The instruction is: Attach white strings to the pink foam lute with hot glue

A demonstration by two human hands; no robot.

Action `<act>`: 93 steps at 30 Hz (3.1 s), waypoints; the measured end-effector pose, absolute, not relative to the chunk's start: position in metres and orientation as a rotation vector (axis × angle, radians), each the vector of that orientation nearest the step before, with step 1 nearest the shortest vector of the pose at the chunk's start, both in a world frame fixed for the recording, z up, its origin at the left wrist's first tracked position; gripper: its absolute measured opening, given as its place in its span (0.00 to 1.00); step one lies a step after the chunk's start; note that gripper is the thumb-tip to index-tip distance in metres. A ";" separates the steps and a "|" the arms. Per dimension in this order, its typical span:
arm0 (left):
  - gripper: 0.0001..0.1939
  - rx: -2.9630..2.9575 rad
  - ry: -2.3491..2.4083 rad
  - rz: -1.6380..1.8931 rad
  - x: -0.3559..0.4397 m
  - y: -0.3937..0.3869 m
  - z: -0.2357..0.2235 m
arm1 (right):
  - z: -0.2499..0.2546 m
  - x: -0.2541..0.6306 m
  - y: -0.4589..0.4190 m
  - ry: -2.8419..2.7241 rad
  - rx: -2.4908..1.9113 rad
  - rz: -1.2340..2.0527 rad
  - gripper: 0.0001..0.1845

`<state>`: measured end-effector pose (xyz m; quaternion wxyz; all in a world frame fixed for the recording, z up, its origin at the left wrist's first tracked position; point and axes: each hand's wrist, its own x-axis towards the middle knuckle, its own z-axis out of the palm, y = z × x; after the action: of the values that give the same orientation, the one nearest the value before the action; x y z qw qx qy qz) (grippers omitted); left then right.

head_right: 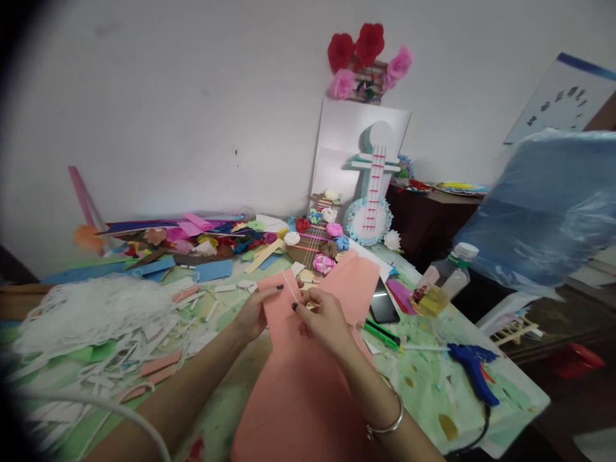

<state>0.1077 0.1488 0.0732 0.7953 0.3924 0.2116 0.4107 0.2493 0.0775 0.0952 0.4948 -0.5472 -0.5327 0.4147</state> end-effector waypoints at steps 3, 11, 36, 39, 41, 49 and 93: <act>0.22 0.819 0.353 0.867 0.108 0.148 0.073 | 0.094 0.250 0.076 -1.257 -1.316 0.995 0.12; 0.24 0.839 0.329 0.784 0.107 0.148 0.070 | 0.089 0.248 0.073 -1.171 -1.248 0.946 0.12; 0.10 0.554 0.800 1.087 0.095 0.199 0.040 | 0.065 0.292 -0.034 -1.469 -1.651 0.929 0.20; 0.10 0.527 0.804 1.118 0.089 0.207 0.037 | 0.047 0.294 -0.055 -1.345 -1.678 0.999 0.21; 0.11 0.512 0.803 1.131 0.086 0.210 0.036 | 0.036 0.294 -0.066 -1.268 -1.679 1.066 0.22; 0.14 0.474 0.796 1.177 0.075 0.218 0.038 | 0.003 0.283 -0.086 -0.812 -1.496 1.284 0.27; 0.20 0.523 0.672 1.025 0.087 0.199 0.039 | -0.025 0.265 -0.090 -0.887 -1.545 1.207 0.29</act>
<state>0.0865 0.1991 0.0393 0.7862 0.2425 0.3119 0.4752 0.2650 -0.0897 -0.0250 0.4749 -0.6319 -0.3628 0.4935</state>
